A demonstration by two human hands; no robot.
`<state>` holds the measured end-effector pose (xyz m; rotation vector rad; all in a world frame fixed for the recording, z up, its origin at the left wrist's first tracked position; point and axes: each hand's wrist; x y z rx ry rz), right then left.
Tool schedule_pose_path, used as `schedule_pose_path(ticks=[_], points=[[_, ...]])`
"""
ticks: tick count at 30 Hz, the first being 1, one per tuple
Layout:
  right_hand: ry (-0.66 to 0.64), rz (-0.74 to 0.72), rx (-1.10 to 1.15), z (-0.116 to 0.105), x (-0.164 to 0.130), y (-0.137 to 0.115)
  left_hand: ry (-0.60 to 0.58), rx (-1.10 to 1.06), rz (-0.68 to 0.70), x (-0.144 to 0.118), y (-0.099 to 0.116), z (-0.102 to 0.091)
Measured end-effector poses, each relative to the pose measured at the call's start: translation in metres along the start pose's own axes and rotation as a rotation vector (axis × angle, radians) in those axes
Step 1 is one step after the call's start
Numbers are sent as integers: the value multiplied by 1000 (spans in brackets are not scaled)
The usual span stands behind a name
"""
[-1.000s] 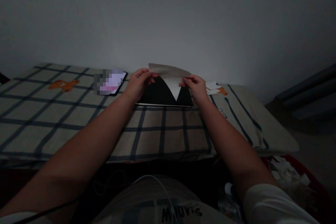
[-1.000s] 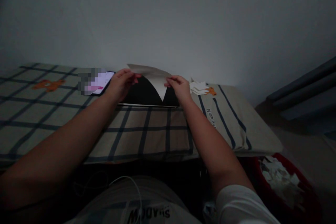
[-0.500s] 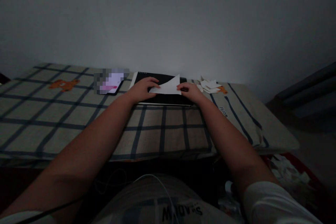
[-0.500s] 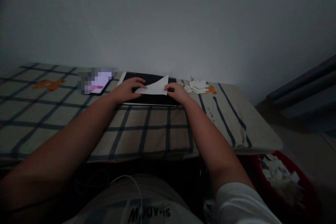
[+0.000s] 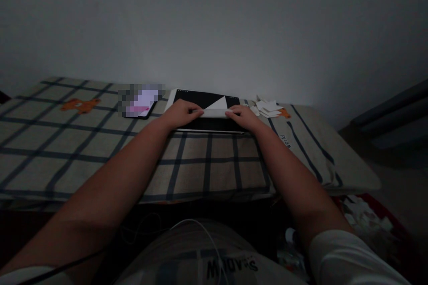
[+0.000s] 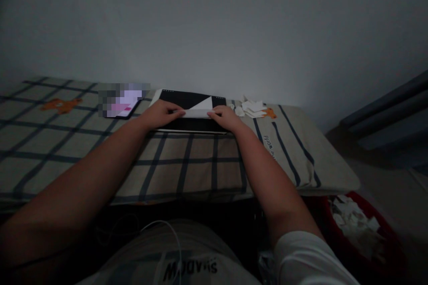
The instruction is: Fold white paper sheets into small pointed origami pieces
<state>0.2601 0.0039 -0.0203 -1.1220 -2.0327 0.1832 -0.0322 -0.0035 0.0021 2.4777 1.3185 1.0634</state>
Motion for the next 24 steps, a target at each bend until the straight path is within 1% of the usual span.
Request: schedule_pose_path(ticks=[4, 6, 9, 13, 17, 20, 24], points=[[3, 85, -4, -1, -1, -2, 68, -101, -87, 0, 2, 2], [13, 95, -16, 0, -1, -3, 66, -142, -99, 0, 3, 2], [19, 83, -5, 1, -1, -2, 30, -142, -77, 0, 3, 2], [8, 73, 2, 2, 0, -1, 9, -67, -39, 0, 1, 3], [14, 67, -31, 4, 2, -5, -12, 14, -49, 0, -4, 8], [21, 51, -64, 6, 3, -8, 12, 56, -50, 1, -7, 12], [24, 46, -89, 9, 4, -10, 86, 10, 53, 2, -7, 14]])
Point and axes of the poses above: each hand's wrist, its own x-axis towards the middle knuckle, its own z-axis out of the palm, y = z × x, and after that the axes turned 14 degrees about y, right-handed
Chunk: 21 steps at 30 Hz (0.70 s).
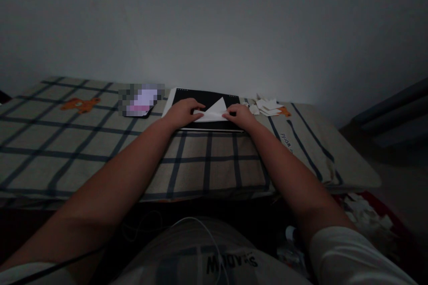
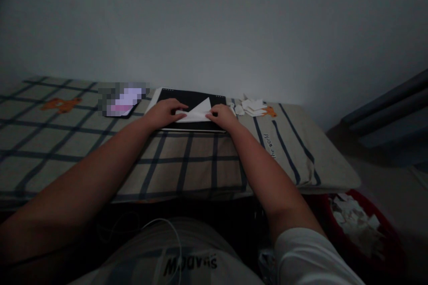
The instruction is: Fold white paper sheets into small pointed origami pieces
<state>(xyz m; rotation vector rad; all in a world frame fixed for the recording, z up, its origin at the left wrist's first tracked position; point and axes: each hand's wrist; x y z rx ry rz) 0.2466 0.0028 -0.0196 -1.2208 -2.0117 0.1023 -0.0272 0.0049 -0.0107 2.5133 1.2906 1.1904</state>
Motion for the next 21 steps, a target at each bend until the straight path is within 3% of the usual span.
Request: schedule_pose_path(ticks=[3, 6, 9, 16, 21], points=[[-12, -22, -11, 2, 0, 2, 50, -46, 80, 1, 2, 0], [-11, -52, -24, 5, 1, 5, -24, -71, 112, 2, 4, 2], [5, -60, -33, 7, 1, 6, -100, -95, 113, 1, 3, 5], [1, -77, -28, 7, 1, 4, -106, -129, 87, 1, -2, 10], [108, -105, -55, 5, -2, -3, -95, -106, 89, 1, -7, 14]])
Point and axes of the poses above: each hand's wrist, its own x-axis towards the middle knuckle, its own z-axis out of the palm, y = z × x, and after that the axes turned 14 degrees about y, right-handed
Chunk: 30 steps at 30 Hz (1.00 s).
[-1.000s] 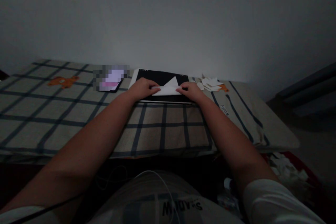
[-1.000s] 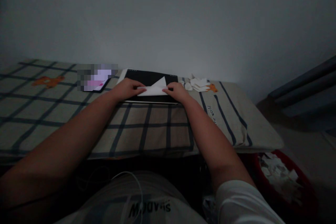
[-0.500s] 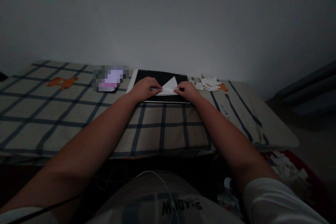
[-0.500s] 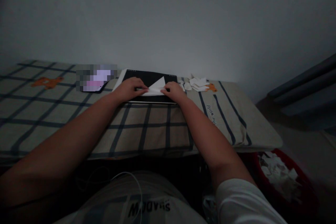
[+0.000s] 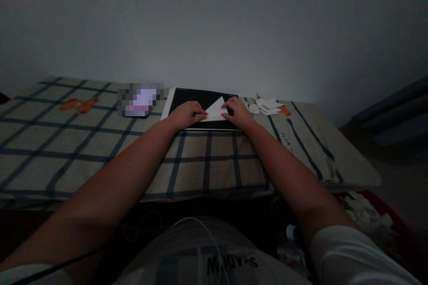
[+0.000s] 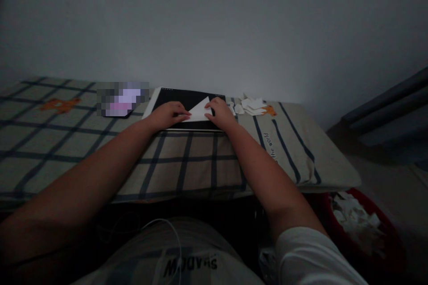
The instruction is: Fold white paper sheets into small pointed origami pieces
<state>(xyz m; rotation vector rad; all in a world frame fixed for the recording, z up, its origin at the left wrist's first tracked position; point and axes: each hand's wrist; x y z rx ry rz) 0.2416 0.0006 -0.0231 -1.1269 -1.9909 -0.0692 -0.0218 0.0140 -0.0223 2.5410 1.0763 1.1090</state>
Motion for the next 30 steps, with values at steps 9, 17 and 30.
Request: schedule_pose_path(ticks=[9, 17, 30], points=[[-230, -210, -54, -3, 2, -20, 1, 118, -17, -1, 3, 0], [-235, -197, -23, 0, -1, -8, 22, 74, -9, -2, 0, -5], [-125, -84, -131, -1, -2, -7, -47, 43, 105, -2, 15, -12]])
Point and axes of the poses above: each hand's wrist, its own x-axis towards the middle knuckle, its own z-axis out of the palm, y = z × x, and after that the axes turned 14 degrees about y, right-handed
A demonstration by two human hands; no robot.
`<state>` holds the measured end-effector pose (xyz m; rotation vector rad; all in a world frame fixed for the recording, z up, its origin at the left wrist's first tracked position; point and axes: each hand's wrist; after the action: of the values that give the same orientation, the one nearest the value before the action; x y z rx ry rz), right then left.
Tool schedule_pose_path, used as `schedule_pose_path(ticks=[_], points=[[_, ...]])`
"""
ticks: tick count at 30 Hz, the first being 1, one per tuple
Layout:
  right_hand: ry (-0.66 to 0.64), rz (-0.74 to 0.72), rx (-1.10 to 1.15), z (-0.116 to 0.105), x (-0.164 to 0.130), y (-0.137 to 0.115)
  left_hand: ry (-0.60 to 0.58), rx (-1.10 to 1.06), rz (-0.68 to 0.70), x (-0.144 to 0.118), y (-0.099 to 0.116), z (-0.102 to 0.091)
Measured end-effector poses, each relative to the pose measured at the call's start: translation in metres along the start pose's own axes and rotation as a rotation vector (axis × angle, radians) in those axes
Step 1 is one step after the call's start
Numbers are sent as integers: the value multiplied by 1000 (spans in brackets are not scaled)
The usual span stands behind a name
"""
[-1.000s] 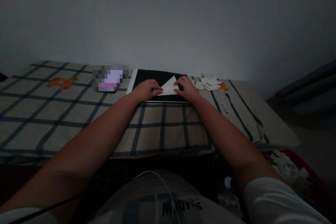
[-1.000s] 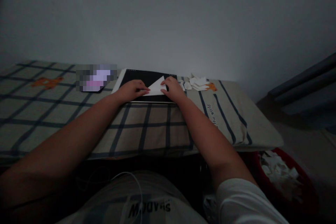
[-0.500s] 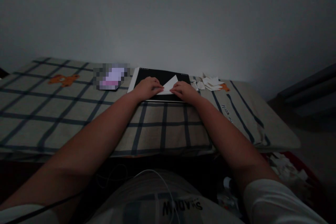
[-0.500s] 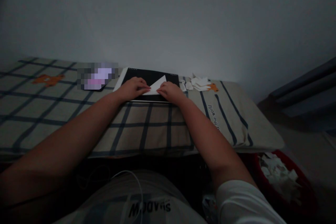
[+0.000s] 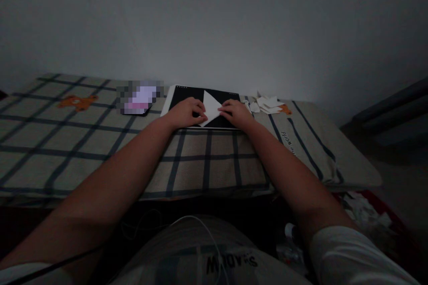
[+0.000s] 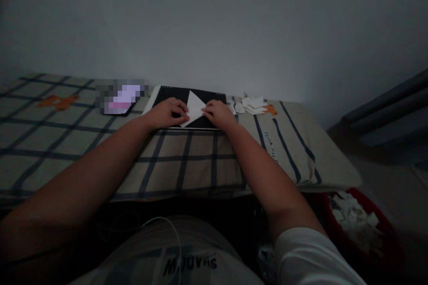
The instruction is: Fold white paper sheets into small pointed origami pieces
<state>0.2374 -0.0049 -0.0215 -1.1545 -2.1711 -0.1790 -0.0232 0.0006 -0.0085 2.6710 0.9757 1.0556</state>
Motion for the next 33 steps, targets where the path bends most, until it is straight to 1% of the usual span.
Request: schedule_pose_path(ticks=[2, 4, 6, 9, 12, 14, 18, 22, 26, 29, 33], points=[[-15, 39, 17, 0, 0, -1, -32, 24, 14, -1, 3, 0], [-21, 60, 29, 1, 1, -1, -87, 38, 3, -2, 6, 1], [-23, 62, 24, 2, 1, -2, -134, 71, -16, -2, 9, 1], [-25, 56, -7, 4, 1, -1, -171, 181, -23, 0, 14, 0], [2, 41, 3, 3, 2, 0, -183, 301, -17, 2, 19, -1], [14, 28, 38, 3, 2, 1, -171, 350, -11, 2, 22, -1], [-38, -33, 124, 5, 1, 3, -135, 405, -10, 2, 27, -1], [-120, -67, 185, 12, 0, 6, -118, 393, 12, 1, 28, 2], [-147, -44, 233, 16, 0, 7, -104, 304, 46, 0, 24, 9], [-157, -36, 243, 16, 0, 7, -139, 284, 45, -1, 21, 12], [-163, -41, 262, 15, 2, 9, -196, 309, 2, 0, 21, 11]])
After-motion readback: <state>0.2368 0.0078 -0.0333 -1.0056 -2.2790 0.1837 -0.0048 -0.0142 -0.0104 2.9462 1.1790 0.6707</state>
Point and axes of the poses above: each hand's wrist, its own x-axis towards the middle knuckle, its own z-axis out of the palm, y = z × x, and after that the axes turned 14 degrees about y, right-handed
